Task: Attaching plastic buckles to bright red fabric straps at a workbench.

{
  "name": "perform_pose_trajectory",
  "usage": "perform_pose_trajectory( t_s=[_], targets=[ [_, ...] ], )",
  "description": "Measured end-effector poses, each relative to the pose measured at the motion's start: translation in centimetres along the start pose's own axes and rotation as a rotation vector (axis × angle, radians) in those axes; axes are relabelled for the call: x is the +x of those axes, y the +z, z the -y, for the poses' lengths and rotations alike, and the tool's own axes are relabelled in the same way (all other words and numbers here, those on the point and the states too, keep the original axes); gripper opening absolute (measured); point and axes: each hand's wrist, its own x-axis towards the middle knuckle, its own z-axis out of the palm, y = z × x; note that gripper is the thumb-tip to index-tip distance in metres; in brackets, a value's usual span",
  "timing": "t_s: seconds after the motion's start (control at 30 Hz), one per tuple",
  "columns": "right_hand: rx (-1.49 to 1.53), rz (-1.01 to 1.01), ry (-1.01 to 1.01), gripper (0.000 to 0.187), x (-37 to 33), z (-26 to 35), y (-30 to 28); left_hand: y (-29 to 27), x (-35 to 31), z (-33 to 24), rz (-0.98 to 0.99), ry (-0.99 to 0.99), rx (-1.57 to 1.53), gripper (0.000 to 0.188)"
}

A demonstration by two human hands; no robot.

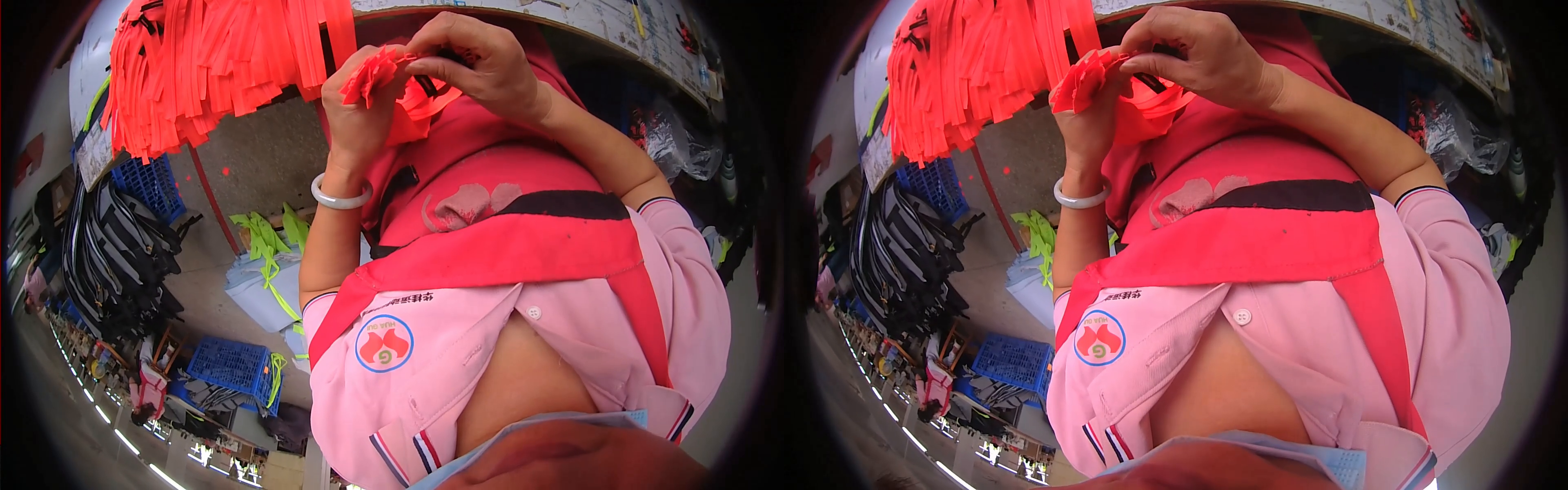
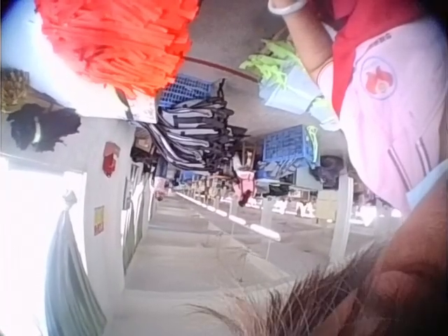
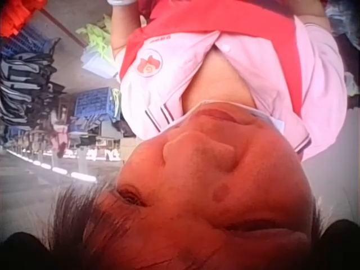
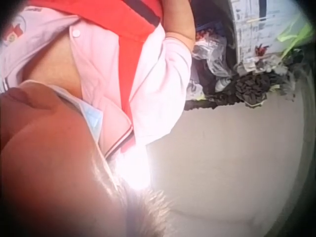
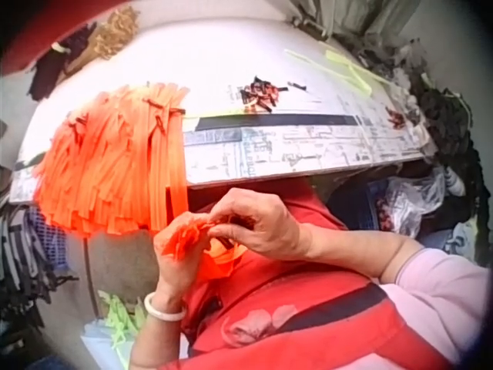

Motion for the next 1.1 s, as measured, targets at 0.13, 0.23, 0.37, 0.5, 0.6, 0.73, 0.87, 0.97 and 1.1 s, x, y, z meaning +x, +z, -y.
perform_pose_trajectory(
  t_s=[0.13,0.23,0.37,0.5,0.6,0.73,0.87,0.97,1.1],
  targets=[
    [-0.056,-0.036,-0.046,0.018,-0.5,-0.8,0.3,0.4,-0.1,-0.1,-0.033,-0.051,-0.046,0.019],
    [-0.053,-0.041,-0.048,0.017,-0.6,-0.9,0.4,0.5,-0.3,0.0,-0.039,-0.093,-0.075,0.018],
    [-0.062,-0.056,-0.051,0.016,-0.8,-1.0,0.5,0.2,-0.3,0.2,0.062,-0.19,-0.13,0.015],
    [-0.017,-0.058,-0.052,0.015,-0.7,-0.6,0.7,-0.3,-0.3,1.0,0.096,-0.062,-0.022,0.015],
    [-0.031,-0.02,-0.061,0.016,-0.7,-0.6,0.7,0.1,-0.4,0.9,0.058,0.009,-0.045,0.017],
    [-0.03,-0.028,0.014,0.015,-0.8,-0.7,0.8,0.1,-0.5,0.7,0.033,-0.061,-0.051,0.016],
    [0.005,-0.048,0.045,0.015,-1.0,-0.8,1.1,-0.5,-0.6,0.7,0.087,-0.215,-0.177,0.02],
    [-0.034,-0.043,-0.044,0.015,-0.9,-0.7,1.3,-0.2,-0.9,0.8,-0.009,-0.085,-0.101,0.02],
    [-0.059,-0.046,-0.05,0.016,-1.2,-0.9,1.2,0.2,-0.9,0.5,-0.038,-0.108,-0.139,0.018]
  ],
)
